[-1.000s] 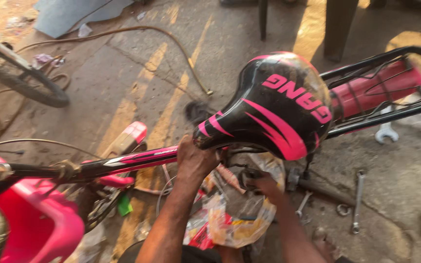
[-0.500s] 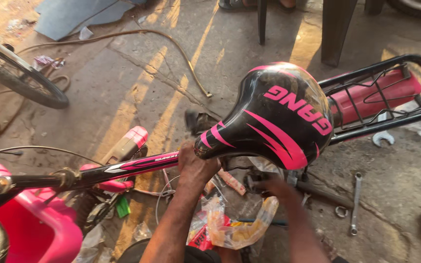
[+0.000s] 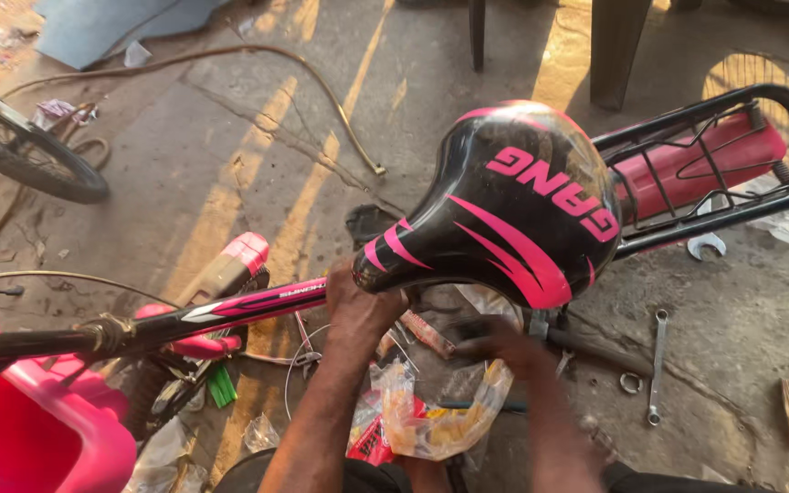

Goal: The person is repairing a pink and black bicycle. They use a wrench to tighten bolts on the rear rack and handlebar area, and use pliers to adjust the brake cable. The person works on the seat post and handlebar components.

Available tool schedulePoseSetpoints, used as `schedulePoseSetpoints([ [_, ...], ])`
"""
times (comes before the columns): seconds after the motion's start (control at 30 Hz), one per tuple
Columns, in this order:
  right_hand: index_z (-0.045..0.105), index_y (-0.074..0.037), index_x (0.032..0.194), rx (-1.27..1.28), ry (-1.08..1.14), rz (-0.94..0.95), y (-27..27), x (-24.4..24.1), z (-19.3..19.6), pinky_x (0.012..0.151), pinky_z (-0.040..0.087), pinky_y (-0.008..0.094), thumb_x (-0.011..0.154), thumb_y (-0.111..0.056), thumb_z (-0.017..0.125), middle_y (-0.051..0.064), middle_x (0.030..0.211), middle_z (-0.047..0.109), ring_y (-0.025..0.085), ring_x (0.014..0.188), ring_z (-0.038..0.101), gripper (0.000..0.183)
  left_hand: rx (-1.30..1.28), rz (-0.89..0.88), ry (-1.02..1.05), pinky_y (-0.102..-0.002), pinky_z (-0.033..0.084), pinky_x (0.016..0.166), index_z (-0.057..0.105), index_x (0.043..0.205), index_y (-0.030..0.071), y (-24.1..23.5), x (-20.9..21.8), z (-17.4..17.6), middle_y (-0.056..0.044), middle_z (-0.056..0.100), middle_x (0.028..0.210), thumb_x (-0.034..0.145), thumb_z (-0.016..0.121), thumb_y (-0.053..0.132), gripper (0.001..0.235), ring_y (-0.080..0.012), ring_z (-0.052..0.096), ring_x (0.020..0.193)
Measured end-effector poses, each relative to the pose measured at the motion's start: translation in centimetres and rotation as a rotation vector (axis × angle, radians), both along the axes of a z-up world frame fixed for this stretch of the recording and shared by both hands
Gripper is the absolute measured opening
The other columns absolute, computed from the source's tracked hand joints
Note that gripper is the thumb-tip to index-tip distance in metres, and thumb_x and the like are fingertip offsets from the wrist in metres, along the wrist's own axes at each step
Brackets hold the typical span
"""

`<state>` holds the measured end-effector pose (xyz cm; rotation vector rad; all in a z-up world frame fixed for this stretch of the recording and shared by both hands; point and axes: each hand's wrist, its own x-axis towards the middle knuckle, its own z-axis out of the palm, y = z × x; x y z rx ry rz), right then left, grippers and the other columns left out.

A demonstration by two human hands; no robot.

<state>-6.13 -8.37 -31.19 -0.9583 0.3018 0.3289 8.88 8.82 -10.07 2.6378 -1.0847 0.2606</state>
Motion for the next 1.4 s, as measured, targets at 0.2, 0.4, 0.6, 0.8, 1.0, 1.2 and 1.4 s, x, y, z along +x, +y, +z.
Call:
schedulePoseSetpoints([
  [0.2,0.071,-0.009,0.119,-0.579,0.061,-0.118,12.9,5.7,-2.7,0.085,0.06,0.041,0.076,-0.028,0.08,0.01,0.108,0.077,0.026,0.099,0.074,0.048,-0.017,-0.061,-0.065,-0.046,0.055,0.058,0.074,0.078,0.017,-0.6,0.4,1.4,-0.008,0.072,0.071,0.08,0.078,0.033,0.016,-0.0328,0.072,0.068],
  [0.4,0.07,-0.009,0.115,-1.218,0.348,-0.358,5.2,2.4,-11.1,0.095,0.052,0.047,0.067,-0.041,0.084,0.02,0.111,0.073,0.039,0.109,0.067,0.06,0.021,-0.04,-0.045,-0.046,0.056,0.056,0.076,0.081,0.02,-0.5,0.1,1.3,-0.007,0.073,0.072,0.078,0.08,0.039,0.02,-0.0324,0.072,0.066],
  [0.6,0.06,-0.007,0.12,-1.206,0.318,-0.235,7.8,3.2,-12.8,0.095,0.053,0.046,0.075,-0.047,0.085,0.019,0.117,0.071,0.037,0.112,0.067,0.065,0.042,-0.071,-0.093,-0.046,0.056,0.057,0.076,0.084,0.018,-0.1,-0.3,2.0,-0.009,0.071,0.072,0.075,0.081,0.039,0.024,-0.0336,0.071,0.066],
  [0.8,0.048,-0.009,0.13,-1.117,0.3,-0.046,11.0,4.2,-12.1,0.094,0.054,0.047,0.077,-0.041,0.084,0.018,0.114,0.073,0.037,0.106,0.071,0.072,-0.115,-0.109,-0.114,-0.045,0.056,0.061,0.074,0.087,0.014,0.5,-0.6,2.2,-0.009,0.071,0.074,0.076,0.081,0.028,0.019,-0.0328,0.072,0.07],
  [1.0,0.052,-0.007,0.13,-1.02,0.225,-0.125,13.0,3.8,-10.9,0.097,0.053,0.045,0.079,-0.045,0.082,0.019,0.117,0.071,0.035,0.113,0.069,0.07,-0.146,-0.107,-0.055,-0.045,0.055,0.059,0.075,0.086,0.014,0.3,-0.5,2.5,-0.009,0.071,0.072,0.074,0.084,0.028,0.02,-0.0334,0.072,0.068],
  [1.2,0.056,-0.004,0.128,-1.014,0.296,-0.059,13.9,2.4,-10.9,0.1,0.051,0.045,0.086,-0.054,0.077,0.02,0.12,0.07,0.036,0.117,0.067,0.068,-0.043,-0.051,0.019,-0.045,0.056,0.058,0.075,0.089,0.013,0.2,-0.5,2.7,-0.01,0.07,0.07,0.075,0.083,0.026,0.02,-0.0318,0.072,0.067],
  [1.4,0.059,-0.006,0.128,-0.911,0.214,-0.166,15.1,2.0,-10.8,0.099,0.052,0.041,0.082,-0.044,0.079,0.016,0.116,0.073,0.03,0.112,0.07,0.064,-0.088,-0.105,-0.102,-0.047,0.055,0.06,0.074,0.084,0.012,0.4,-0.3,2.3,-0.011,0.071,0.072,0.075,0.08,0.021,0.014,-0.0335,0.071,0.067],
])
